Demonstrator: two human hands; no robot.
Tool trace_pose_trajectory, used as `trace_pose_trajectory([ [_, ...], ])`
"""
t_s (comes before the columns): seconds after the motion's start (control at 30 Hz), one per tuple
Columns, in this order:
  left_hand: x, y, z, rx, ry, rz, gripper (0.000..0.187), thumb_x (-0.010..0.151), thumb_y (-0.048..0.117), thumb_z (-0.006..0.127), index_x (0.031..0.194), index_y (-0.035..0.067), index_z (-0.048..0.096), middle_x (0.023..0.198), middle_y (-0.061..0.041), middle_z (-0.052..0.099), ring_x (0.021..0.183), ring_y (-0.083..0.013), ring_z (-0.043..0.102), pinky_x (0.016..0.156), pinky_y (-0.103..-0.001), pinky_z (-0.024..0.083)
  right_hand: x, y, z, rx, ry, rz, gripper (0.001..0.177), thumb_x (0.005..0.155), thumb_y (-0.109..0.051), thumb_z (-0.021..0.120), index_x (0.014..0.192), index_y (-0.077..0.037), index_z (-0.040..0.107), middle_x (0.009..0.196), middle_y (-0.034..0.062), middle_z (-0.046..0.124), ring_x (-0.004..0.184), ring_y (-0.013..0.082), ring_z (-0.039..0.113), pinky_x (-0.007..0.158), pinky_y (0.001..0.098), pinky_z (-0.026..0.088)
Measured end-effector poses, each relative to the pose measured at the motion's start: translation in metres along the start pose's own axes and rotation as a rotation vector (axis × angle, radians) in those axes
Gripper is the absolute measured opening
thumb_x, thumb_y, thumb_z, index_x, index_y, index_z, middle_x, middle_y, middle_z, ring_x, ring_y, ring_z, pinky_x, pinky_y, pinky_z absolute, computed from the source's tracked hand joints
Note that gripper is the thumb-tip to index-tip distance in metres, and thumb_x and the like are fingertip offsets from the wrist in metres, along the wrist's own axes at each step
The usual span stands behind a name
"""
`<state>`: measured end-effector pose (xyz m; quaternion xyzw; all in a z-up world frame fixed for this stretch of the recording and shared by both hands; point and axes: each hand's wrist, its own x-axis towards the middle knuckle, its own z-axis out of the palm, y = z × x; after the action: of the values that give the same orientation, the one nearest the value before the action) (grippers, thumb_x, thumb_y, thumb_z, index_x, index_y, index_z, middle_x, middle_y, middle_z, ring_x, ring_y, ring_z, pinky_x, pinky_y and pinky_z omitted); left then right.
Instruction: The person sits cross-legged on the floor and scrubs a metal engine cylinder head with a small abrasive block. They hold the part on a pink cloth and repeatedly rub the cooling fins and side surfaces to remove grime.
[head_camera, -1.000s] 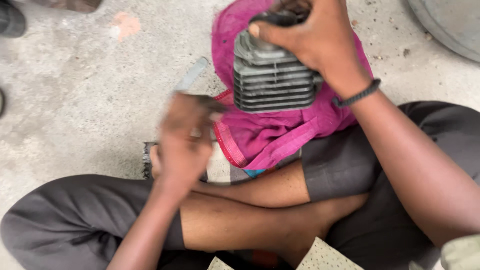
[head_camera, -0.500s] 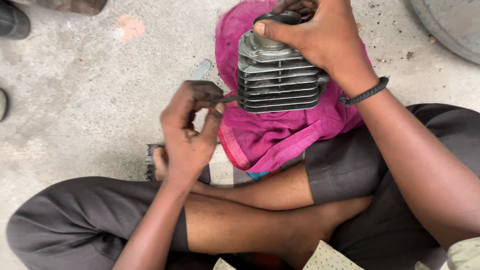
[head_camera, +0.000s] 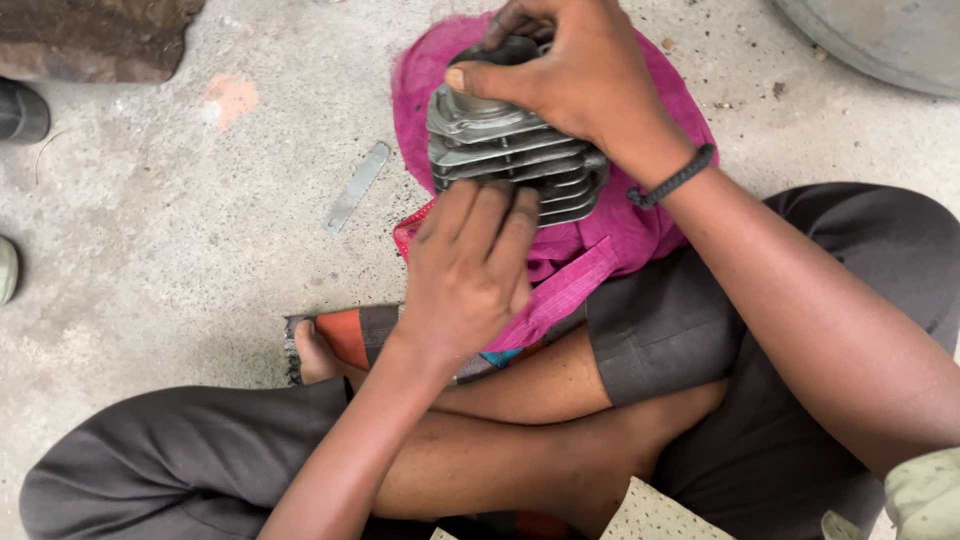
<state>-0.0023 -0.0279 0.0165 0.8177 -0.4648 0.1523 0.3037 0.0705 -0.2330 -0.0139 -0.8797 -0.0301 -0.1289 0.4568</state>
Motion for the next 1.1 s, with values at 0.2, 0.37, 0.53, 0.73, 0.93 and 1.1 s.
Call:
trace_pose_trajectory([
  [0.2,-0.009,-0.011,-0.009,0.022,0.036,-0.047,0.038,0.083,-0.006,0.066,0.121,-0.009,0.067,0.116,-0.021,0.064,0.097,-0.0336,0.059,0.083,-0.042,0.054,0.009,0.004,0.002,0.109,-0.026,0.035,0.048,0.082,-0.047,0.093,0.097,-0.004,0.077,0.091,0.0069,0.077,0.083,0.0148,0.075,0.077,0.0284,0.058],
  [0.37,-0.002,-0.005,-0.008,0.064,0.038,0.059,0.043,0.081,0.0,0.068,0.123,-0.008,0.066,0.115,-0.019,0.062,0.099,-0.0321,0.059,0.085,-0.044,0.055,0.01,-0.001,0.0,0.103,-0.04,0.057,0.049,0.081,-0.048,0.092,0.096,-0.005,0.077,0.09,0.0064,0.077,0.083,0.0146,0.075,0.077,0.0281,0.058],
  [0.53,0.004,-0.005,-0.004,0.071,-0.012,0.052,0.039,0.084,0.002,0.066,0.122,-0.007,0.067,0.117,-0.019,0.06,0.103,-0.0331,0.057,0.087,-0.043,0.053,0.009,0.008,0.003,0.112,-0.021,0.03,0.051,0.081,-0.051,0.091,0.098,-0.005,0.076,0.091,0.007,0.077,0.083,0.0155,0.076,0.078,0.0287,0.06],
  [0.73,0.011,0.0,0.004,0.096,-0.057,0.063,0.036,0.086,0.009,0.063,0.118,-0.007,0.066,0.116,-0.015,0.059,0.108,-0.0299,0.056,0.092,-0.042,0.051,0.006,0.012,0.004,-0.002,0.004,0.05,0.055,0.08,-0.056,0.092,0.099,-0.006,0.078,0.093,0.0073,0.078,0.083,0.016,0.076,0.077,0.029,0.059],
  [0.93,0.028,0.008,0.022,0.075,-0.136,0.05,0.025,0.081,0.01,0.065,0.101,-0.005,0.068,0.102,-0.014,0.059,0.103,-0.0305,0.057,0.09,-0.042,0.053,0.004,0.004,0.001,0.024,0.002,0.009,0.054,0.08,-0.053,0.094,0.095,-0.004,0.077,0.089,0.0071,0.078,0.081,0.016,0.075,0.077,0.0299,0.058],
  [1.1,0.01,0.001,0.0,0.079,-0.068,0.035,0.033,0.084,0.006,0.065,0.114,-0.006,0.071,0.104,-0.012,0.06,0.103,-0.0269,0.057,0.088,-0.04,0.052,0.001,0.005,0.004,0.033,0.021,-0.035,0.052,0.081,-0.05,0.095,0.094,-0.004,0.075,0.088,0.0058,0.076,0.08,0.0148,0.073,0.074,0.0288,0.057],
])
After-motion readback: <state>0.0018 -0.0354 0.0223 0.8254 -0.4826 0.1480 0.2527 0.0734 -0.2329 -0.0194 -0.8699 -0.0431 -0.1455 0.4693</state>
